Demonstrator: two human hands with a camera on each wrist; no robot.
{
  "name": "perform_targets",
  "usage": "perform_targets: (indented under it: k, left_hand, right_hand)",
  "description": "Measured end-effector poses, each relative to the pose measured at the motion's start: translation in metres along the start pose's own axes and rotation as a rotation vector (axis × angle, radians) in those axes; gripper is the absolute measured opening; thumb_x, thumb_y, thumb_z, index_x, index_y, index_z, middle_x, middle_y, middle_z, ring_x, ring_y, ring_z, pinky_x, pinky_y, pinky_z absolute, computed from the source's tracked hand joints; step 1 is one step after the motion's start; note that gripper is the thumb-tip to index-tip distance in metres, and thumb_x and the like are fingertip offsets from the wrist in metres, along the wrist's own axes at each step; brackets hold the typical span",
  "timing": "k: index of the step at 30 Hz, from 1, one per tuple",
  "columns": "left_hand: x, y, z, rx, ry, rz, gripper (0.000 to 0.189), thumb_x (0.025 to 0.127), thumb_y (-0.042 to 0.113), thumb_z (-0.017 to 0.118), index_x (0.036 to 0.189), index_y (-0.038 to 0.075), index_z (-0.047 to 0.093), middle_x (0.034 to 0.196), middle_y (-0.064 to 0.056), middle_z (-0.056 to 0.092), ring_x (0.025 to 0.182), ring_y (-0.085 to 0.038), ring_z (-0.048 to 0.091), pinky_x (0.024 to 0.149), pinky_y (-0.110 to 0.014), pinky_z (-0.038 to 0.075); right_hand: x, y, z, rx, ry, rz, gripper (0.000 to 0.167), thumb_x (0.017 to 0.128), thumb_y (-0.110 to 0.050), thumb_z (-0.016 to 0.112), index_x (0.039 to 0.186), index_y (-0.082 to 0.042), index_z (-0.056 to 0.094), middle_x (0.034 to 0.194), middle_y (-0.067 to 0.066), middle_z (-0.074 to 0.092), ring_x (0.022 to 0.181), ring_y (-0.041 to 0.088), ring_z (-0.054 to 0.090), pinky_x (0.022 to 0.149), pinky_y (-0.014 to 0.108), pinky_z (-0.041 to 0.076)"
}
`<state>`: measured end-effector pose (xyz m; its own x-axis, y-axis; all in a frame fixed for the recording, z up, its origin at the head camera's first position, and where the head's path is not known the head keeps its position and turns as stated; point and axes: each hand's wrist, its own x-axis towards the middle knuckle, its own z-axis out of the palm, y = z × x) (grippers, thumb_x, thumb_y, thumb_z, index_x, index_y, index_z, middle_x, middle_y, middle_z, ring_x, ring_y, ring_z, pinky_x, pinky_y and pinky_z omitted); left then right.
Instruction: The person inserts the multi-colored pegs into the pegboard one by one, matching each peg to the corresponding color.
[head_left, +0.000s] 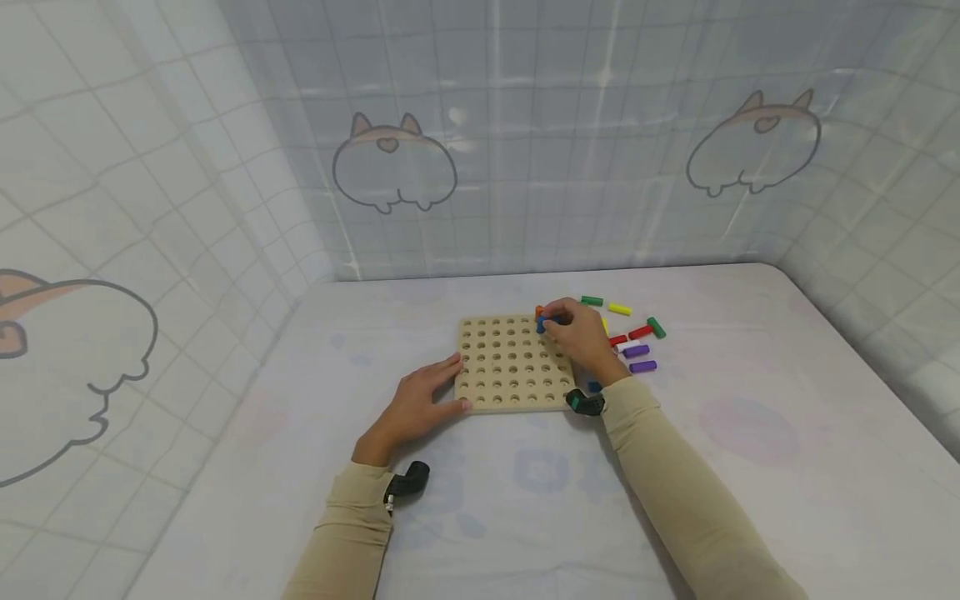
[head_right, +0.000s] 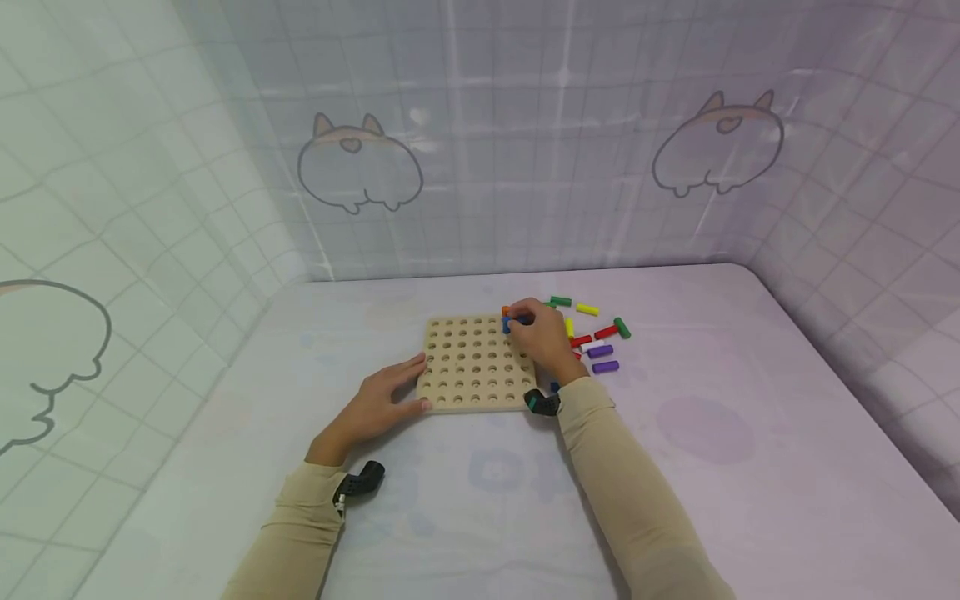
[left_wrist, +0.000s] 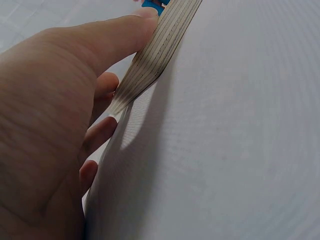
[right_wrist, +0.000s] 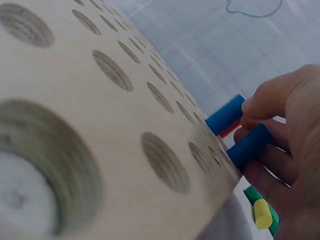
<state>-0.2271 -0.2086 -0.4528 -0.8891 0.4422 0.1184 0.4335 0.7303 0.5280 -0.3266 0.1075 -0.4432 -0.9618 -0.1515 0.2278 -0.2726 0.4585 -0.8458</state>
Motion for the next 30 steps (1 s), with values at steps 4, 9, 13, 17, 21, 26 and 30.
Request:
perform_targets:
  k: [4,9,13,17,21,26,30]
  left_hand:
    - [0.000,0.001,0.000,0.009,-0.006,-0.002,0.075,0.093,0.047,0.068,0.154,0.011,0.042,0.161,0.000,0.033,0.145,-0.033,0.034,0.116,-0.058,0.025]
    - [0.001,0.002,-0.001,0.005,0.006,-0.003,0.075,0.093,0.047,0.068,0.154,0.011,0.043,0.161,0.000,0.033,0.145,-0.033,0.034,0.116,-0.058,0.025]
    - [0.002,0.001,-0.001,0.002,0.009,-0.012,0.076,0.093,0.047,0.069,0.154,0.012,0.042,0.161,0.001,0.033,0.145,-0.033,0.034,0.116,-0.058,0.025]
    - [0.004,-0.001,0.000,0.007,0.013,-0.012,0.076,0.093,0.048,0.068,0.154,0.012,0.042,0.161,0.001,0.033,0.145,-0.033,0.034,0.115,-0.059,0.025]
    - [0.004,-0.001,0.000,-0.007,0.012,-0.013,0.075,0.093,0.047,0.068,0.154,0.012,0.043,0.161,0.001,0.033,0.145,-0.033,0.034,0.116,-0.058,0.025]
    - [0.005,0.001,0.001,-0.011,0.011,-0.006,0.075,0.093,0.046,0.068,0.153,0.010,0.043,0.161,-0.001,0.034,0.144,-0.034,0.034,0.116,-0.058,0.025]
    - [0.007,0.004,0.000,-0.018,0.012,-0.004,0.075,0.092,0.046,0.069,0.153,0.010,0.044,0.161,-0.001,0.034,0.144,-0.034,0.034,0.115,-0.058,0.025]
  right_hand:
    - [-0.003,-0.002,-0.005,0.046,0.037,0.033,0.017,0.097,-0.018,0.067,0.112,-0.011,0.069,0.112,0.005,0.068,0.107,0.023,0.063,0.095,0.043,0.051]
    - [-0.006,-0.005,-0.015,0.081,0.092,0.039,0.017,0.097,-0.018,0.066,0.112,-0.010,0.070,0.114,0.005,0.067,0.110,0.022,0.063,0.097,0.042,0.051]
    - [-0.011,-0.005,-0.030,0.090,0.102,0.027,0.018,0.097,-0.018,0.067,0.112,-0.008,0.070,0.116,0.007,0.068,0.110,0.022,0.063,0.097,0.040,0.051]
    - [-0.021,-0.006,-0.049,0.106,0.088,0.043,0.021,0.097,-0.021,0.068,0.112,-0.007,0.070,0.114,0.008,0.069,0.106,0.022,0.063,0.090,0.037,0.053]
    - [-0.033,-0.003,-0.070,0.113,0.059,0.107,0.027,0.097,-0.029,0.069,0.115,-0.008,0.069,0.112,0.008,0.069,0.101,0.026,0.062,0.083,0.034,0.054]
    - [-0.047,0.007,-0.090,0.121,0.005,0.157,0.035,0.098,-0.034,0.068,0.118,-0.006,0.067,0.110,0.011,0.069,0.097,0.033,0.063,0.082,0.041,0.056]
    - [-0.055,0.010,-0.099,0.102,-0.034,0.195,0.031,0.098,-0.031,0.067,0.118,-0.007,0.066,0.112,0.010,0.069,0.098,0.028,0.063,0.086,0.036,0.056]
